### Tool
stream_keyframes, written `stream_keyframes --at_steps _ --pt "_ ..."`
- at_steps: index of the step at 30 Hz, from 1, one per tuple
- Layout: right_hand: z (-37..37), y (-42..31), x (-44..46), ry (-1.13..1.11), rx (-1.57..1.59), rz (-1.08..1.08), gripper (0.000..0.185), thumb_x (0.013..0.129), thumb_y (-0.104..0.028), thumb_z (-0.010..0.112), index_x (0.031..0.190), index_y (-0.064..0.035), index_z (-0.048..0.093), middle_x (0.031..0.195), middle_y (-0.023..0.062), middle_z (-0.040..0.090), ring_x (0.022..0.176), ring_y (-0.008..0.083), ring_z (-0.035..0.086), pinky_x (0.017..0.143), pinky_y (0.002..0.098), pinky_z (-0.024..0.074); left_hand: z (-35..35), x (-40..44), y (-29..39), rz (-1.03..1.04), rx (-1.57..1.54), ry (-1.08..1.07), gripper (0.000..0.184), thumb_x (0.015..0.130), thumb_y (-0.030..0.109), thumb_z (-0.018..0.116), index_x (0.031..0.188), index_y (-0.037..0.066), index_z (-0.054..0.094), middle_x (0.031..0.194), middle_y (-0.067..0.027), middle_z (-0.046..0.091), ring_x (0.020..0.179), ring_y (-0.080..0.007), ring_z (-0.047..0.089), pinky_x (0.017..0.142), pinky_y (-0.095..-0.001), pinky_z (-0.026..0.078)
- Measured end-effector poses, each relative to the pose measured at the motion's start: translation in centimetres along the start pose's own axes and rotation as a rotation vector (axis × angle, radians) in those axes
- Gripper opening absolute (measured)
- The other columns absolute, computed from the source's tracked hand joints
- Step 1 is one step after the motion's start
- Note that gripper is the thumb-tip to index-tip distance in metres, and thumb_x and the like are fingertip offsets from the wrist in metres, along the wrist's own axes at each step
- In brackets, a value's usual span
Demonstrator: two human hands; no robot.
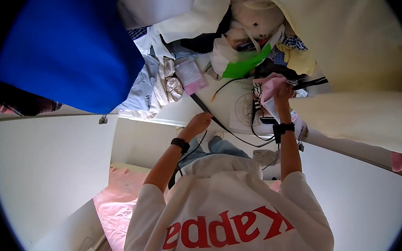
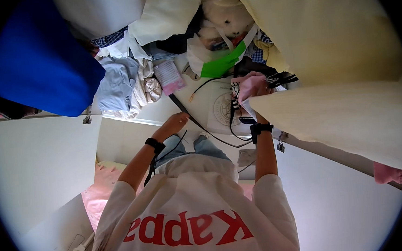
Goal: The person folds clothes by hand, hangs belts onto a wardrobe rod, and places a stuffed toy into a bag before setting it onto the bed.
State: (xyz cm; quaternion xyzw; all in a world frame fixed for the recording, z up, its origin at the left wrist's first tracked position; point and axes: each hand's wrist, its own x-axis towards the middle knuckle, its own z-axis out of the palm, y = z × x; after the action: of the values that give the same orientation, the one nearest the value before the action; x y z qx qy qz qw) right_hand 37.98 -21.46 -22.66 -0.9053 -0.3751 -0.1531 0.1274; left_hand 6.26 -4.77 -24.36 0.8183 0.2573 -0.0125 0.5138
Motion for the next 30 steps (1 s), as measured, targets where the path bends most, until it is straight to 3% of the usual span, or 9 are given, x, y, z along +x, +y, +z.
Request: stream_keyframes --at_steps 2,5,10,14,17,23,26,29,30 --pt "0.2 -1.4 0.2 0.061 -0.079 0.026 0.050 0.072 -0.027 0.058 0.114 -0.0049 0.044 0.114 0.0225 0.045 0.098 0.0366 0.045 0.086 0.0450 0.0347 -0.7 0.0 -1.0 -0.070 0.006 0.036 0.029 0.074 0.009 0.051 0.103 0.004 0.051 0.097 -0.0153 0.055 0.094 -0.0329 0.051 0.080 -0.0379 0.042" --pt "-1.0 -7.0 -2.0 -0.052 0.156 -0.009 0.046 0.074 -0.027 0.056 0.110 -0.0007 0.045 0.114 0.0218 0.045 0.105 0.0378 0.041 0.090 0.0438 0.0320 -1.2 -0.2 -1.9 -0.086 0.182 0.191 0.042 0.073 0.008 0.052 0.114 0.006 0.045 0.109 -0.0168 0.048 0.101 -0.0347 0.046 0.086 -0.0394 0.039" --pt "1.3 -16.1 -9.0 -0.305 0.444 -0.305 0.041 0.071 -0.020 0.060 0.105 0.0004 0.046 0.109 0.0201 0.048 0.102 0.0332 0.045 0.084 0.0428 0.0364 -1.7 -0.4 -2.6 -0.047 0.154 0.150 0.053 0.072 0.006 0.053 0.122 0.004 0.036 0.117 -0.0201 0.041 0.104 -0.0369 0.043 0.089 -0.0409 0.037" --pt "1.8 -19.3 -11.7 -0.645 0.233 -0.233 0.029 0.072 -0.016 0.059 0.094 0.0010 0.048 0.104 0.0184 0.050 0.096 0.0310 0.050 0.075 0.0398 0.0417 -0.6 0.5 -3.2 -0.107 0.010 0.050 0.054 0.072 0.006 0.054 0.123 0.003 0.035 0.120 -0.0217 0.039 0.105 -0.0378 0.043 0.089 -0.0407 0.037" --pt "2.0 -19.0 -12.3 -0.711 0.382 -0.171 0.023 0.073 -0.014 0.057 0.089 0.0001 0.049 0.093 0.0191 0.055 0.084 0.0324 0.055 0.066 0.0385 0.0439 -0.1 0.6 -2.9 -0.096 0.018 0.073 0.054 0.072 0.006 0.054 0.122 0.003 0.034 0.116 -0.0222 0.041 0.102 -0.0369 0.045 0.087 -0.0399 0.039" --pt "-2.0 -16.7 -13.0 -0.889 0.808 -0.024 0.022 0.075 -0.013 0.054 0.092 -0.0007 0.048 0.070 0.0208 0.056 0.072 0.0358 0.056 0.064 0.0414 0.0441 -0.5 1.2 -2.1 -0.304 -0.181 0.086 0.057 0.075 0.008 0.056 0.125 0.006 0.030 0.110 -0.0200 0.043 0.091 -0.0280 0.052 0.076 -0.0351 0.044" --pt "-3.1 -13.4 -15.1 -0.999 0.690 -0.009 0.028 0.074 -0.014 0.055 0.099 -0.0020 0.047 0.081 0.0211 0.056 0.077 0.0359 0.056 0.066 0.0407 0.0447 0.9 2.6 -3.7 -0.343 -0.079 0.169 0.063 0.072 0.007 0.057 0.126 0.003 0.025 0.108 -0.0206 0.044 0.087 -0.0291 0.054 0.073 -0.0355 0.045" --pt "-4.6 -9.9 -17.5 -0.608 0.638 0.120 0.039 0.073 -0.015 0.057 0.108 -0.0044 0.043 0.102 0.0203 0.050 0.080 0.0367 0.055 0.067 0.0413 0.0457 3.4 4.8 -7.2 -0.377 -0.407 0.369 0.073 0.074 0.007 0.057 0.130 0.005 0.012 0.104 -0.0183 0.047 0.081 -0.0248 0.056 0.069 -0.0336 0.047" --pt "-5.4 -9.0 -17.7 -0.674 0.381 0.238 0.046 0.072 -0.013 0.058 0.113 -0.0062 0.040 0.117 0.0179 0.038 0.081 0.0375 0.055 0.066 0.0428 0.0467 3.6 5.0 -7.1 -0.447 -0.551 0.379 0.074 0.075 0.009 0.057 0.131 0.007 0.009 0.104 -0.0177 0.047 0.082 -0.0241 0.055 0.069 -0.0338 0.047"
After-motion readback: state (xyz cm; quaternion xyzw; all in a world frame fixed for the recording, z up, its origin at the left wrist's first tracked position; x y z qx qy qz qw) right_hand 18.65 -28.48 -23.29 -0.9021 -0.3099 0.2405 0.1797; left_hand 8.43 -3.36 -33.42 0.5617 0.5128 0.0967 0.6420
